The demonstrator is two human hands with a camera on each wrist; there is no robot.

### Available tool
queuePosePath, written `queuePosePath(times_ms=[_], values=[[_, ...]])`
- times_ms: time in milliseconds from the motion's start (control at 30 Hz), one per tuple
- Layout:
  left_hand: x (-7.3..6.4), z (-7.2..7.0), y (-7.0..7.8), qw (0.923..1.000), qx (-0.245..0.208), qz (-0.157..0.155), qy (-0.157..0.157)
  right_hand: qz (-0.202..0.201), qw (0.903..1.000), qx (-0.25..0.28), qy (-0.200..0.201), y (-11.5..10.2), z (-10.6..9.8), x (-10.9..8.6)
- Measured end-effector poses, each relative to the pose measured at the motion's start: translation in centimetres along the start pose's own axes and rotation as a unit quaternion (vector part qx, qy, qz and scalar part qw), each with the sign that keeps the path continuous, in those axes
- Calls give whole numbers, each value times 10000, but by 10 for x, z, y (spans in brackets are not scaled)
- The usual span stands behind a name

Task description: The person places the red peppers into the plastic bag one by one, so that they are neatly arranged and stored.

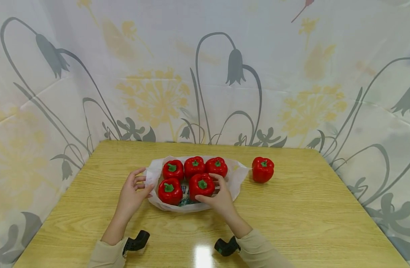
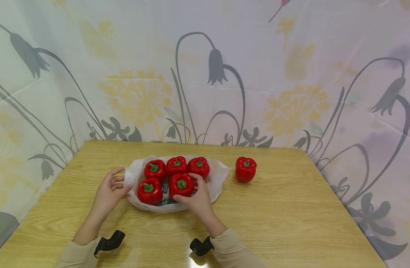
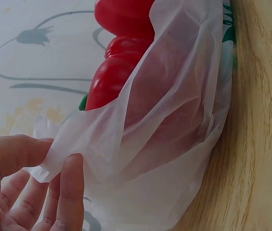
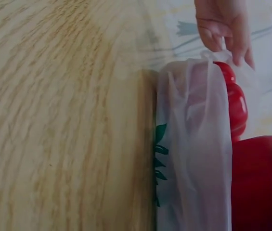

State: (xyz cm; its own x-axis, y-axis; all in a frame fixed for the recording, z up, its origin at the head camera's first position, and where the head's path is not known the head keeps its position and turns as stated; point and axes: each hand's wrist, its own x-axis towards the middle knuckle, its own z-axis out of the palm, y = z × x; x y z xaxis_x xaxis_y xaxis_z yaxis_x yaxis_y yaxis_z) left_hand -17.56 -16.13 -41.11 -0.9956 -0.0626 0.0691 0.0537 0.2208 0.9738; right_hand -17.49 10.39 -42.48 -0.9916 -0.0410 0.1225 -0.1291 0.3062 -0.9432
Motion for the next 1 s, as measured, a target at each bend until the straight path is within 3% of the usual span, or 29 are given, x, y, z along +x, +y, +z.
queuePosePath(times_ms=[633, 1000], values=[[0, 0, 2, 9999, -19, -130, 7, -214, 9983, -468, -264, 13, 13, 4], [0, 0, 2, 10000, -4, -100, 0, -455, 9976, -359, -386, 13, 14, 2]])
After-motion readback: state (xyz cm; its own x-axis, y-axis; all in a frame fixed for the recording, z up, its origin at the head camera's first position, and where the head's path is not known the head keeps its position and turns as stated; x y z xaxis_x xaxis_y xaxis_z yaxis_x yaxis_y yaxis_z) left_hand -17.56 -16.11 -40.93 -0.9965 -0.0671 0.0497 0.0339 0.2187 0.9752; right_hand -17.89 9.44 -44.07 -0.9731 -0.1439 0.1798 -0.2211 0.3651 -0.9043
